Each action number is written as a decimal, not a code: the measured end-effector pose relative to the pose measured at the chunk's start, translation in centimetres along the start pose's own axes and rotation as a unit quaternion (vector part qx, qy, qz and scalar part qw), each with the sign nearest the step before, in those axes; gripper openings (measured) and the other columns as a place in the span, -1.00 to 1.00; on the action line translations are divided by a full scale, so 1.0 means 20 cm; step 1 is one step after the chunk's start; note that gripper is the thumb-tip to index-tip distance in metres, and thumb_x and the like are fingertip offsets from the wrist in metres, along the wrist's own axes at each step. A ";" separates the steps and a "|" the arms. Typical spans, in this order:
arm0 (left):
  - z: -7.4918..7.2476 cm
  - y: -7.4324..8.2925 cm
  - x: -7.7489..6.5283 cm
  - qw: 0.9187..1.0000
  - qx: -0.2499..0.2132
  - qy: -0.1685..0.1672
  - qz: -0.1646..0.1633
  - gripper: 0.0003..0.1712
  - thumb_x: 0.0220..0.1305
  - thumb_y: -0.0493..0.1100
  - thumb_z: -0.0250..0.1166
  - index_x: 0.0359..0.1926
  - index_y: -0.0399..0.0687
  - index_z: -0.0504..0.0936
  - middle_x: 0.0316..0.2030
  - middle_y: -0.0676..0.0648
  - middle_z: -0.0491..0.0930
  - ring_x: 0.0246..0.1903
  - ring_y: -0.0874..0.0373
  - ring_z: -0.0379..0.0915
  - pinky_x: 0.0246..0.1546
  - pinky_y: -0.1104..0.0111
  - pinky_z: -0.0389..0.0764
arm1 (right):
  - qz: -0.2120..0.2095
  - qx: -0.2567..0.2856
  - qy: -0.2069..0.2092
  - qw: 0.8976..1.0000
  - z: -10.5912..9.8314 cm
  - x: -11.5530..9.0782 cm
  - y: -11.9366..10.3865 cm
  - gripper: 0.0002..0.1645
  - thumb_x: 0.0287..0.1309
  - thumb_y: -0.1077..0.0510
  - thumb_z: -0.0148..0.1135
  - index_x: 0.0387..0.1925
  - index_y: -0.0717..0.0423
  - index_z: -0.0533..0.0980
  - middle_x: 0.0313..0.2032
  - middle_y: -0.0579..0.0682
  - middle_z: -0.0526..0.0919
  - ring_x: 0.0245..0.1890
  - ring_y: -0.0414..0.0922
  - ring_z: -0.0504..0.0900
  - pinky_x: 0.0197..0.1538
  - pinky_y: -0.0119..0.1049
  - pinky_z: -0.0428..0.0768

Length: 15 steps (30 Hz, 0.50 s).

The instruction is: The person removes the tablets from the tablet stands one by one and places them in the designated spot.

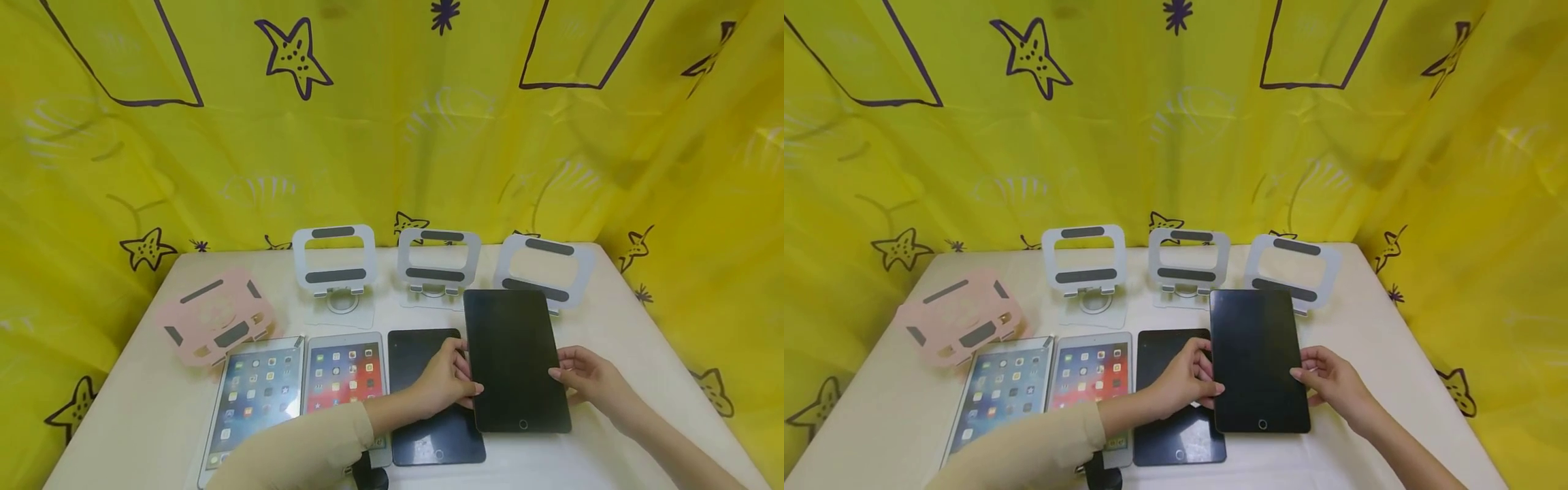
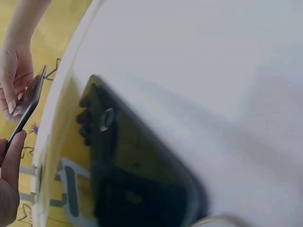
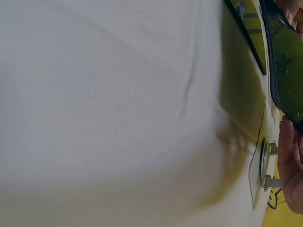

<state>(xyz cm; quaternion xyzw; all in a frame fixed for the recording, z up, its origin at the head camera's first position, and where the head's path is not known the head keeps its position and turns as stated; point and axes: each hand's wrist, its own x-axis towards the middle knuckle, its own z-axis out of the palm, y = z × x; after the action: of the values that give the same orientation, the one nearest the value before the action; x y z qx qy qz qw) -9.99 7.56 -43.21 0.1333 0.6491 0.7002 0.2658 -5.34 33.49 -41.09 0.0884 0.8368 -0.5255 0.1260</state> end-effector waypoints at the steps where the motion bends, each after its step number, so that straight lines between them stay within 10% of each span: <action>1: 0.00 -0.01 -0.01 1.000 -0.003 -0.001 -0.007 -0.32 -0.06 -0.62 0.30 0.06 -0.17 0.25 -0.44 -0.03 0.38 -0.62 0.25 0.44 -0.64 0.26 0.64 | 0.012 -0.007 -0.005 1.000 0.00 0.00 0.01 -0.47 0.20 0.19 0.23 0.04 0.48 0.29 -0.33 -0.03 0.54 -0.42 -0.22 0.56 -0.37 -0.26 0.67; 15: 0.06 -0.13 -0.05 0.997 -0.021 -0.005 -0.074 -0.34 -0.09 -0.63 0.32 0.03 -0.27 0.25 -0.46 -0.06 0.41 -0.63 0.17 0.51 -0.57 0.27 0.66 | 0.034 -0.029 -0.110 0.993 -0.04 -0.01 0.10 -0.52 0.18 0.19 0.24 -0.10 0.53 0.33 -0.41 -0.05 0.55 -0.51 -0.17 0.58 -0.44 -0.20 0.66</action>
<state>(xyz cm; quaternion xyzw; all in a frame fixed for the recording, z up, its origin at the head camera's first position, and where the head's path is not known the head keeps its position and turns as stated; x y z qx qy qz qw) -8.10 8.04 -45.53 0.0826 0.6408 0.6914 0.3232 -4.70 35.10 -42.46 0.0545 0.8294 -0.5026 0.2377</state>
